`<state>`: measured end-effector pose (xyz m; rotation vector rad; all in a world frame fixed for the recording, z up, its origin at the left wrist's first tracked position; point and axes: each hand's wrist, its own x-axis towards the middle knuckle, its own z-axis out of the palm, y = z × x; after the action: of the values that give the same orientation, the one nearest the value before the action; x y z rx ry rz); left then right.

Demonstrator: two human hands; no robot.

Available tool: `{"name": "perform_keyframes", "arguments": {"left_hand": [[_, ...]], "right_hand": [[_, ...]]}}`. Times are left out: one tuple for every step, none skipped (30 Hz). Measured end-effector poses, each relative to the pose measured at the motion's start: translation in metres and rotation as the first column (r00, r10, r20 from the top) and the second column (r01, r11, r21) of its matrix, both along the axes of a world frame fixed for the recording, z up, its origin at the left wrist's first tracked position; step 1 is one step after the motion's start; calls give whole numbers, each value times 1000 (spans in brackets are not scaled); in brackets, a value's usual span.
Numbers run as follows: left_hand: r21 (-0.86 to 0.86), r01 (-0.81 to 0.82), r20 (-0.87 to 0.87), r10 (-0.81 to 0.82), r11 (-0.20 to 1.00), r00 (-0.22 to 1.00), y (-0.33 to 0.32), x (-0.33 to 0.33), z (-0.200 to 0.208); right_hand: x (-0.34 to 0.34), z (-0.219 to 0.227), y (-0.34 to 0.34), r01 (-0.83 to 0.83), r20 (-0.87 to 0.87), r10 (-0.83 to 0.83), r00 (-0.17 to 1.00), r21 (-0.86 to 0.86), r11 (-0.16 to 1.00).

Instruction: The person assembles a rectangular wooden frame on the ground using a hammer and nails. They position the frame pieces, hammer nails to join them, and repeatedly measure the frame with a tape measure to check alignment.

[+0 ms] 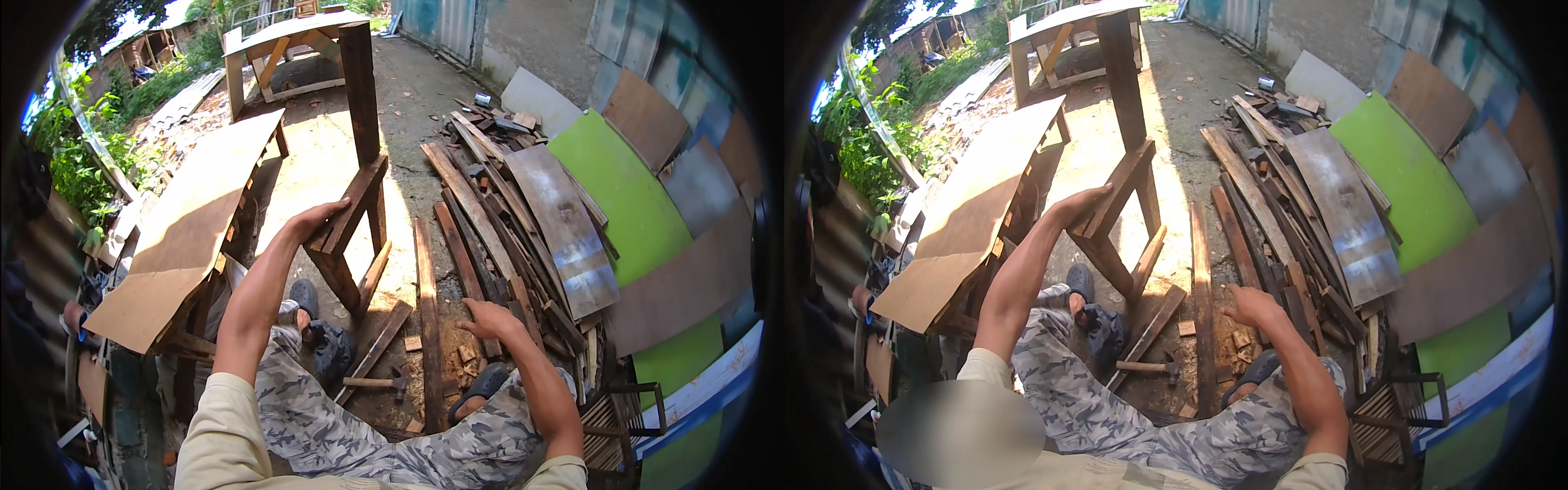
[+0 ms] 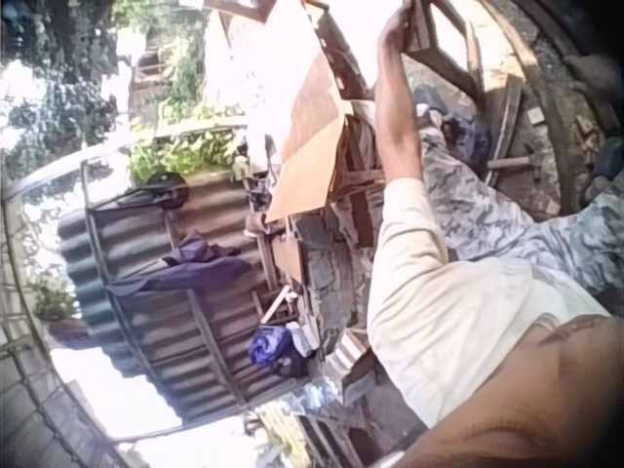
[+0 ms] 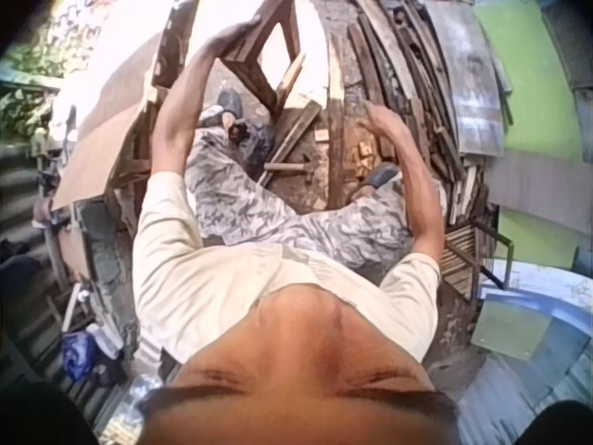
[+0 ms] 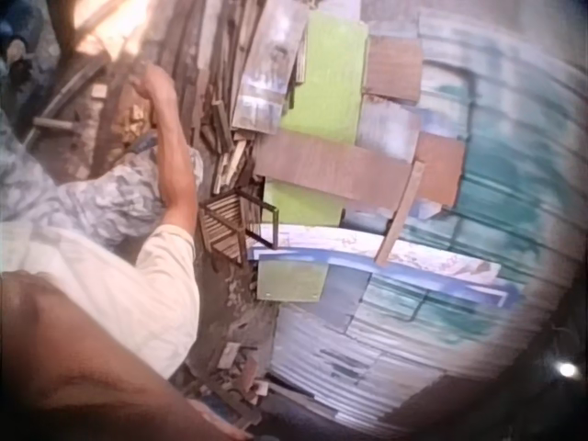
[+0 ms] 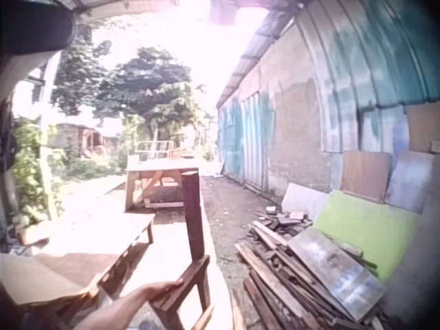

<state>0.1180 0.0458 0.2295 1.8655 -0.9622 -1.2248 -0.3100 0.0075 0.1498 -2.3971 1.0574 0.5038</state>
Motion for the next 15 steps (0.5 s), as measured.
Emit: {"name": "perform_keyframes", "arguments": {"left_hand": [[12, 29, -117, -27, 1000, 993, -3, 14, -10], [3, -1, -66, 1, 1000, 998, -2, 12, -10], [-8, -31, -15, 31, 999, 999, 2, 8, -11], [-21, -61, 36, 62, 998, 997, 6, 4, -11], [88, -26, 78, 19, 996, 997, 11, -15, 7], [68, -39, 109, 31, 997, 994, 11, -15, 13], [47, -50, 138, 43, 998, 989, 12, -13, 18], [32, -59, 164, 53, 998, 985, 15, -10, 17], [3, -104, 205, 101, 995, 974, 17, -9, 16], [15, -99, 185, 94, 995, 978, 15, -2, 19], [40, -97, 155, 89, 995, 984, 17, 1, 20], [64, -94, 124, 86, 993, 989, 18, 3, 20], [69, -115, 123, 106, 991, 987, 18, 4, 20], [67, -105, 137, 95, 992, 986, 18, 1, 27], [64, -95, 151, 84, 993, 985, 17, -4, 34]], "right_hand": [[1, 1, -2, -7, 22, 7, 1000, -1, 1000], [1, 5, -4, 8, 20, -8, 1000, 2, 1000], [4, 9, -4, 23, 19, -23, 1000, 5, 1000], [5, 11, -4, 37, 19, -37, 999, 9, 999], [-2, 12, -6, 55, 21, -55, 998, -5, 998], [1, 17, -11, 59, 45, -58, 997, -25, 998], [4, 22, -15, 64, 70, -61, 996, -46, 997], [7, 21, -16, 54, 84, -50, 995, -49, 997], [10, 19, -17, 45, 98, -40, 994, -53, 998], [13, 17, -18, 36, 111, -29, 993, -58, 998], [15, 15, -17, 26, 136, -17, 991, -67, 997], [18, 14, -16, 17, 160, -5, 987, -76, 997], [20, 13, -17, 8, 185, 8, 983, -85, 996], [22, 15, -16, 11, 164, 1, 986, -72, 997], [23, 17, -17, 15, 144, -6, 990, -59, 998]]}}
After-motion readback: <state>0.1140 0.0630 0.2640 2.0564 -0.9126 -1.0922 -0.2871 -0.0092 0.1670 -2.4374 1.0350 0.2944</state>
